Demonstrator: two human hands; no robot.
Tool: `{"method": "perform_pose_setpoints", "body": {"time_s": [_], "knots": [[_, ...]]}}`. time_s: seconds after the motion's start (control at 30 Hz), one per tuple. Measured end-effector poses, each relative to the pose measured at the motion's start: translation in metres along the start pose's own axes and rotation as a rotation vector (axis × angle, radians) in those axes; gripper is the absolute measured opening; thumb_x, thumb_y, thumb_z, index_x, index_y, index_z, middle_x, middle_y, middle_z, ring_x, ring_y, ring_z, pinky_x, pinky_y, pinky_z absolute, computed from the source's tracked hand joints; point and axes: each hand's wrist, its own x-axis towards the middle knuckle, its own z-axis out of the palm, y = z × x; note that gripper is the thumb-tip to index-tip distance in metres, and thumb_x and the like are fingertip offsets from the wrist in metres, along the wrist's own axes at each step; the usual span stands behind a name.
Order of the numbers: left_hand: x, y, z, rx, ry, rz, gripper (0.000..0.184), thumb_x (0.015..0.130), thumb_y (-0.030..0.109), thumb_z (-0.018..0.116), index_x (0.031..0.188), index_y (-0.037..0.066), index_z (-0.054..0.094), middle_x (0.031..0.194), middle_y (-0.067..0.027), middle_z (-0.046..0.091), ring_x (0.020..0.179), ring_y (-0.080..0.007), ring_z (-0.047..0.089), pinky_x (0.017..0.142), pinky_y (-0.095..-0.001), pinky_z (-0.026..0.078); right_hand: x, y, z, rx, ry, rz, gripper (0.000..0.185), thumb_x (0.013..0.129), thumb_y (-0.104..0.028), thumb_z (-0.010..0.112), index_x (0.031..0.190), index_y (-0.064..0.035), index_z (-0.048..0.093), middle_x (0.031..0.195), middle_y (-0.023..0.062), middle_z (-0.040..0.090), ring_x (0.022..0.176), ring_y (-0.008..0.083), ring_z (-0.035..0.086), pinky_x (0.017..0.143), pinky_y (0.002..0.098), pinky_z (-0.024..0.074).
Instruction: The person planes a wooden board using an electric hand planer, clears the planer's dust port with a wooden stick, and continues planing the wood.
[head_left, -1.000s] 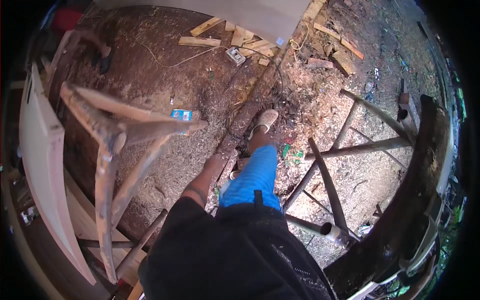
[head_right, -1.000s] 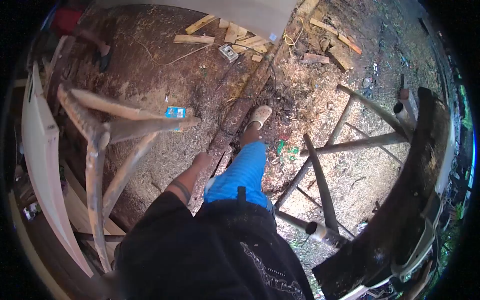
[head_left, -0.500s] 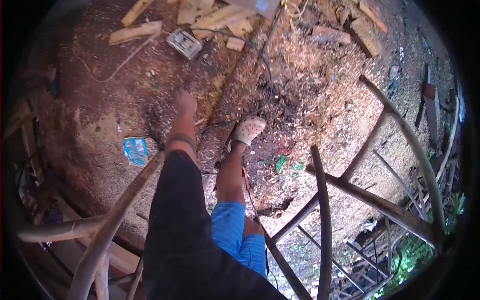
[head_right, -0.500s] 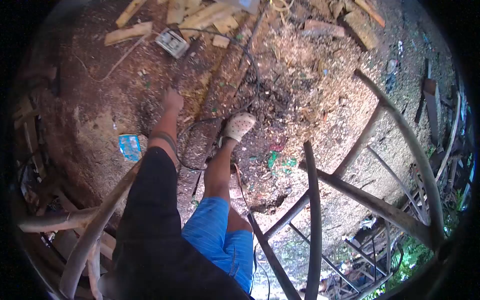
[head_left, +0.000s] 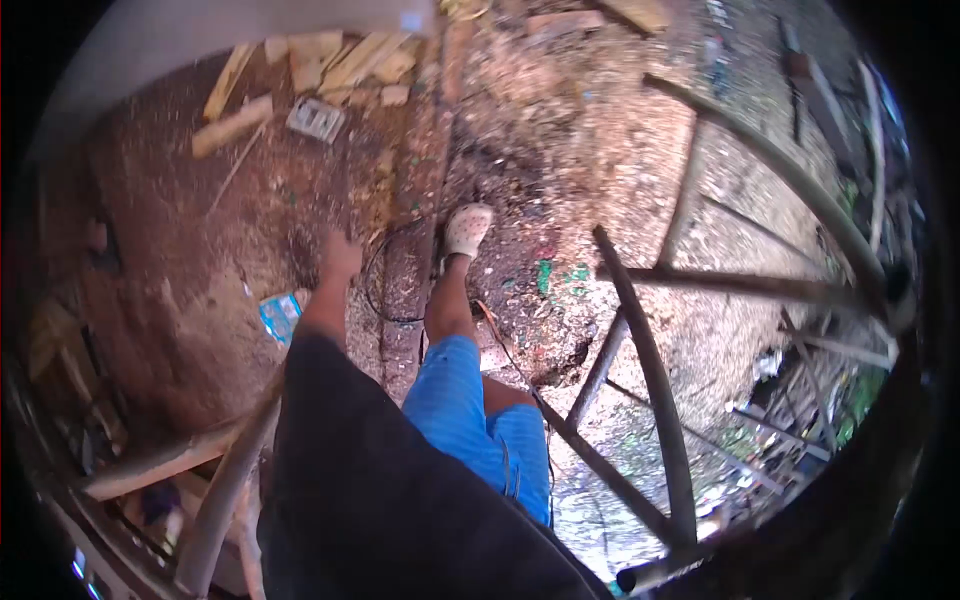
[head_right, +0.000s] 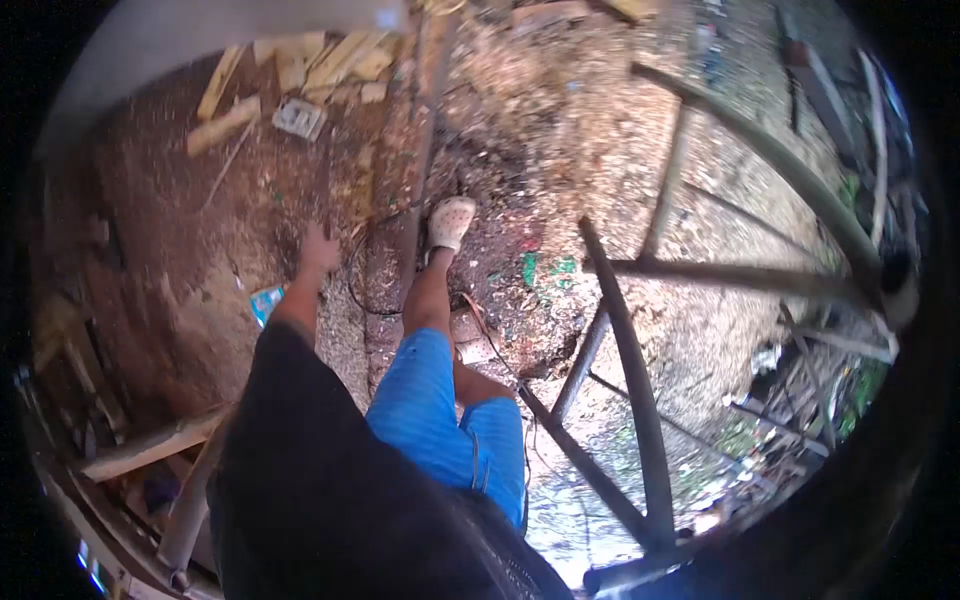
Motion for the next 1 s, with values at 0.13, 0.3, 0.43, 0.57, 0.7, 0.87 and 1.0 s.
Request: {"method": "perform_pose_setpoints", "body": {"time_s": [0.13,0.3,0.43,0.57,0.7,0.87,1.0], "knots": [[-0.102,-0.039,-0.002,-0.768,-0.025,-0.034,0.036,0.084,0.002,0.052,0.119,0.008,0.048,0.078,-0.0164,0.06,0.051,-0.0225,0.062,0.041,-0.0364,0.049,-0.069,0.052,-0.083,0.068,-0.005,-0.062,0.041,0.087,-0.023,0.064,0.121,-0.0024,0.055,0.091,0.0046,0.059,0.077,0.0112,0.052,0.063,0.0278,0.0414],[-0.168,-0.068,-0.052,-1.132,-0.319,-0.068,0.016,0.087,0.017,0.056,0.097,0.004,0.056,0.063,-0.0106,0.057,0.047,-0.0183,0.056,0.038,-0.0285,0.044,-0.124,0.085,-0.133,0.126,-0.046,-0.151,0.039,0.086,-0.021,0.066,0.119,-0.0023,0.056,0.087,0.0044,0.059,0.072,0.0109,0.052,0.059,0.0278,0.042],[-0.198,-0.057,-0.112,-1.212,-0.447,-0.135,0.02,0.088,0.022,0.058,0.075,0.006,0.058,0.061,-0.009,0.061,0.049,-0.0156,0.057,0.044,-0.0262,0.046,-0.148,0.078,-0.13,0.202,-0.036,-0.192,0.037,0.085,-0.021,0.067,0.115,-0.0017,0.058,0.083,0.0041,0.059,0.067,0.0103,0.052,0.055,0.027,0.0416],[-0.242,-0.028,-0.163,-1.269,-0.387,-0.089,0.022,0.087,0.023,0.06,0.073,0.006,0.059,0.059,-0.0073,0.06,0.051,-0.0154,0.058,0.047,-0.0261,0.049,-0.161,0.055,-0.116,0.222,-0.075,-0.193,0.034,0.085,-0.025,0.068,0.107,-0.0002,0.06,0.075,0.0036,0.059,0.058,0.0095,0.049,0.049,0.0244,0.0387],[-0.229,-0.029,-0.192,-1.231,-0.404,-0.095,0.021,0.087,0.023,0.06,0.076,0.005,0.06,0.061,-0.0075,0.061,0.053,-0.0174,0.059,0.05,-0.0271,0.051,-0.136,0.076,-0.119,0.32,-0.122,-0.245,0.035,0.085,-0.031,0.068,0.102,-0.0006,0.061,0.067,0.0044,0.058,0.051,0.0105,0.048,0.046,0.0236,0.0389],[-0.188,-0.043,-0.211,-1.364,-0.453,-0.096,0.015,0.088,0.022,0.058,0.081,0.009,0.058,0.071,-0.0047,0.06,0.065,-0.0174,0.059,0.058,-0.0319,0.051,-0.137,0.124,-0.131,0.372,0.07,0.081,0.034,0.089,-0.034,0.063,0.105,-0.0032,0.064,0.082,0.0028,0.063,0.068,0.0094,0.056,0.061,0.022,0.0436],[-0.174,-0.029,-0.243,-1.31,-0.41,-0.213,0.017,0.088,0.024,0.055,0.082,0.009,0.058,0.073,-0.0056,0.061,0.066,-0.0188,0.06,0.058,-0.0341,0.052,-0.147,0.1,-0.133,0.243,-0.036,0.166,0.023,0.085,-0.03,0.067,0.083,-0.0077,0.061,0.066,-0.0032,0.054,0.053,0.0048,0.047,0.05,0.0202,0.035]]}}
